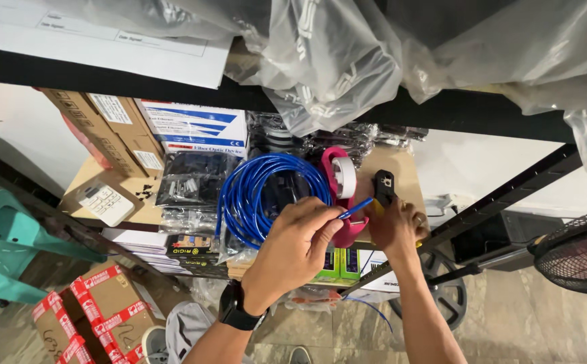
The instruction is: The person works at a shelf bench with a coiled blue fiber optic cable. They use a yellow-handled stripping tool on the cable end, manipulate the stripped fibers and a connector by hand, handle a tape dispenser, and continue fitting components to the cable end. At the end they lift the coiled cable and carry it across the shop toward a chair.
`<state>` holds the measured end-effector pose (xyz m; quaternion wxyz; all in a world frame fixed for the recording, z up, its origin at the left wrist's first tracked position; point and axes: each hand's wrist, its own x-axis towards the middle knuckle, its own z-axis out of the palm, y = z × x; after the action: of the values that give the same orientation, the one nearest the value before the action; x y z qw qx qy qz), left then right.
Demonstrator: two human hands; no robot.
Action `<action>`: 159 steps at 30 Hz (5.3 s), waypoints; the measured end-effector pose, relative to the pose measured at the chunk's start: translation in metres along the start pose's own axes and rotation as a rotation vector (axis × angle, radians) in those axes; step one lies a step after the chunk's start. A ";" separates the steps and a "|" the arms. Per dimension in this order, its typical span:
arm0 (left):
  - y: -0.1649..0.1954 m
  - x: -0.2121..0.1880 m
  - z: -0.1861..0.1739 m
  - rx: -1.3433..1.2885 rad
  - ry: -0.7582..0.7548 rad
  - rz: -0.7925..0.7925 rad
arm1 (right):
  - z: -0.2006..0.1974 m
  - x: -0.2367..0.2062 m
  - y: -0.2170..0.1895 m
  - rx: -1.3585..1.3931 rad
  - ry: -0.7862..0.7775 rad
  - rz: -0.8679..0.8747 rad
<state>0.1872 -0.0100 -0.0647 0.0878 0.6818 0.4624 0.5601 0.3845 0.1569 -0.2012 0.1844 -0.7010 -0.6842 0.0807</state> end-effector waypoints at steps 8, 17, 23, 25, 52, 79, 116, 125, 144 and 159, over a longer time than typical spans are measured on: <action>0.001 0.005 -0.010 0.149 -0.095 0.031 | -0.113 -0.051 -0.036 0.973 -0.150 -0.608; -0.004 -0.008 -0.016 0.159 -0.166 0.127 | -0.118 -0.057 -0.062 1.065 -0.370 -0.545; -0.004 -0.012 -0.012 0.142 -0.119 0.185 | -0.096 -0.051 -0.077 1.592 -0.981 -0.084; -0.003 -0.010 -0.012 0.114 -0.118 0.146 | -0.098 -0.052 -0.081 1.624 -0.983 -0.083; -0.013 0.021 0.018 -0.499 -0.018 -0.354 | -0.089 -0.055 -0.093 1.465 -0.325 -0.494; -0.069 0.011 0.039 -0.642 0.340 -0.384 | -0.085 -0.004 -0.094 2.095 -0.587 0.145; -0.030 -0.040 0.035 -0.533 0.119 -0.219 | -0.070 -0.016 -0.018 0.787 -0.059 -0.403; 0.019 -0.013 0.002 -0.082 -0.124 -0.173 | -0.150 -0.063 -0.072 1.078 -0.279 -0.945; 0.018 -0.006 0.002 0.025 0.111 0.147 | -0.145 -0.072 -0.061 1.359 -0.424 -0.570; 0.024 -0.006 -0.014 -0.073 -0.003 -0.107 | -0.152 -0.072 -0.078 1.263 -0.405 -0.532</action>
<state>0.1884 -0.0332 -0.0487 0.1431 0.6531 0.4773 0.5702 0.3635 0.0627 -0.0426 0.4377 -0.2410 -0.6752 0.5426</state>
